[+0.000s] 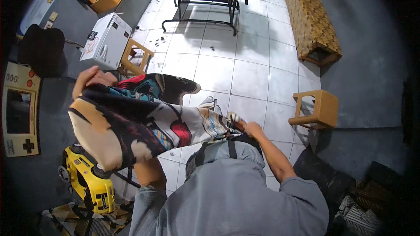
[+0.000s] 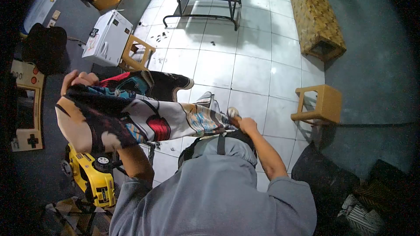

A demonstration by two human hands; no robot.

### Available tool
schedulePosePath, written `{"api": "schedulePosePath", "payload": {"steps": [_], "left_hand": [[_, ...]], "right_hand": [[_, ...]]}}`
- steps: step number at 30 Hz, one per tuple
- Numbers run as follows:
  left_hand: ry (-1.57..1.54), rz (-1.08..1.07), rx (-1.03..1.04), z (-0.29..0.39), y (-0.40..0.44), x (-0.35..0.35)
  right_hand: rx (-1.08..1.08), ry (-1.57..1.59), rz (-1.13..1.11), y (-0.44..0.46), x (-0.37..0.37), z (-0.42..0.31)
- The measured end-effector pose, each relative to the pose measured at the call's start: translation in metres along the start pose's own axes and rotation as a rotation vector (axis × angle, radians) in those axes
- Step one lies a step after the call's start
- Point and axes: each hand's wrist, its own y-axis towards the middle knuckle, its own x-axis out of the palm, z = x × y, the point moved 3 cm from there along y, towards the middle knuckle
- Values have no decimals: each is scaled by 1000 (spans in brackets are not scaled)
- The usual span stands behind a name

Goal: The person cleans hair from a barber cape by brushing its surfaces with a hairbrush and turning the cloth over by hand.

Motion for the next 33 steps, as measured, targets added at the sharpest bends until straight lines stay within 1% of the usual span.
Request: {"api": "schedulePosePath", "payload": {"steps": [1,3,5,7,8,9,10,11,12,13,14,15,16,17,18,19,20,21,22,23,24,25,26,27,28,29,30,32,33], "left_hand": [[-83,-147,-12,-3,0,1],[-192,-321,-13,-5,-4,7],[-166,-271,-54,0,-17,23],[-44,-216,-57,9,-26,44],[70,-249,-26,18,-27,54],[182,-280,8,26,-28,63],[130,-195,112,32,-30,76],[87,-113,219,38,-32,88],[-4,-117,274,43,-29,89],[-165,-178,290,43,-23,80],[-347,-257,270,43,-17,70],[-478,-316,251,42,-17,57],[-537,-320,247,40,-21,45],[-596,-324,243,38,-25,33],[-568,-283,320,39,-23,28],[-537,-243,301,41,-23,23],[-505,-204,278,45,-26,14],[-338,-234,25,41,-33,6],[-170,-255,-221,36,-44,-7],[-48,-163,-285,38,-49,-4],[58,-17,-269,42,-51,15],[144,92,-287,41,-53,30],[167,155,-368,38,-58,42],[20,173,-643,28,-67,48],[35,125,-746,17,-77,52],[-81,132,-875,-1,-95,54],[-202,135,-1004,-18,-114,58],[-455,292,-1080,-28,-137,76],[-504,257,-1135,-30,-148,80]], "right_hand": [[-22,11,61,3,-13,-4],[-110,448,175,-6,-77,-50],[-285,920,202,-49,-149,-118],[-511,1249,-6,-91,-191,-175],[-715,1305,27,-95,-187,-197],[-586,1519,-335,-101,-182,-220],[-973,1029,-51,-121,-199,-231],[-971,963,-79,-109,-184,-237],[-971,896,-106,-97,-169,-242],[-972,827,-131,-84,-153,-247],[-955,559,-58,-59,-128,-241],[-807,321,-134,-34,-99,-225],[-650,87,-203,-15,-70,-201],[-585,-11,-143,-6,-54,-174],[-521,-111,-81,1,-38,-144],[-197,-76,-40,20,-14,-106],[-178,-148,-72,22,-7,-81],[-156,-216,-105,24,0,-58],[-169,-191,-66,32,2,-42],[-180,-168,-27,42,5,-27],[-186,-142,1,42,8,-19],[-155,-1,12,40,2,-18],[-126,139,30,39,-16,-24],[-97,282,47,32,-38,-37],[-160,489,132,10,-66,-61],[-82,615,137,-17,-97,-89],[-128,763,209,-35,-114,-110],[-218,1053,368,-66,-137,-141],[-290,1132,378,-85,-145,-159]]}}
